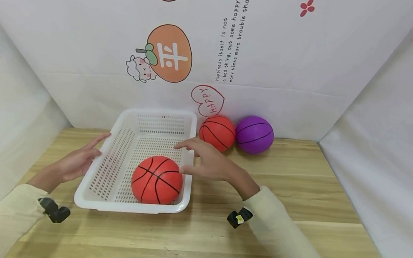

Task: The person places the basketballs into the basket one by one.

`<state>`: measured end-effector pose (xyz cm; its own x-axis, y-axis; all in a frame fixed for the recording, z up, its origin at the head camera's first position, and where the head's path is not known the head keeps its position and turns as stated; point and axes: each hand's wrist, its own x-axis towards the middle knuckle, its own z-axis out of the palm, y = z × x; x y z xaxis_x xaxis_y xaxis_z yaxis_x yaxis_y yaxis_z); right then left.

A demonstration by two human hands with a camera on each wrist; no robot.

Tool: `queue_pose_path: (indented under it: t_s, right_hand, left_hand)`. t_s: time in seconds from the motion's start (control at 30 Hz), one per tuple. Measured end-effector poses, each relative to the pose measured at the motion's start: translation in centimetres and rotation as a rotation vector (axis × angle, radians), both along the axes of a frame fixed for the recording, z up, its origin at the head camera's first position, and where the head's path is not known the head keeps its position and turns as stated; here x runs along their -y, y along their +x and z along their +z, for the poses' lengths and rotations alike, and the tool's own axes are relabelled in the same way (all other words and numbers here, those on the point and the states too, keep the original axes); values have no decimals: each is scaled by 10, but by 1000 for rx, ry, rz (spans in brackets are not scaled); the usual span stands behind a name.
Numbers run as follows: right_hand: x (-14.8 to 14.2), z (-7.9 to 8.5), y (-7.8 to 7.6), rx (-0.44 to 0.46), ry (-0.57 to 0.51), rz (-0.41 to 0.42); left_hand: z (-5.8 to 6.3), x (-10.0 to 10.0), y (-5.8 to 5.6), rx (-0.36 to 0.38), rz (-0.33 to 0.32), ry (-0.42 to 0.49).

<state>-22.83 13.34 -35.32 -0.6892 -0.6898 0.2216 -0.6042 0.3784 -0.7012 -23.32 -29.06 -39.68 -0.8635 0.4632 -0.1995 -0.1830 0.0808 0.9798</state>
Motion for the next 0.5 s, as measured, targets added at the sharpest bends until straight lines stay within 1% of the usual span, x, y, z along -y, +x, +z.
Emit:
queue_pose_path:
  t_s: [0.13,0.27,0.37,0.5]
  right_hand:
    - [-7,-3,0,-6,-9,-31]
    - [-15,-4,-1,-35,-5,-77]
    - [-21,-4,-1,-49,-7,-95]
    - [-28,-6,-2,-30,-10,-110]
  left_hand:
    - [0,0,0,2,-1,-1]
    - [0,-1,0,7,2,0]
    - [0,-1,0,7,6,-1]
    - [0,-1,0,5,8,-3]
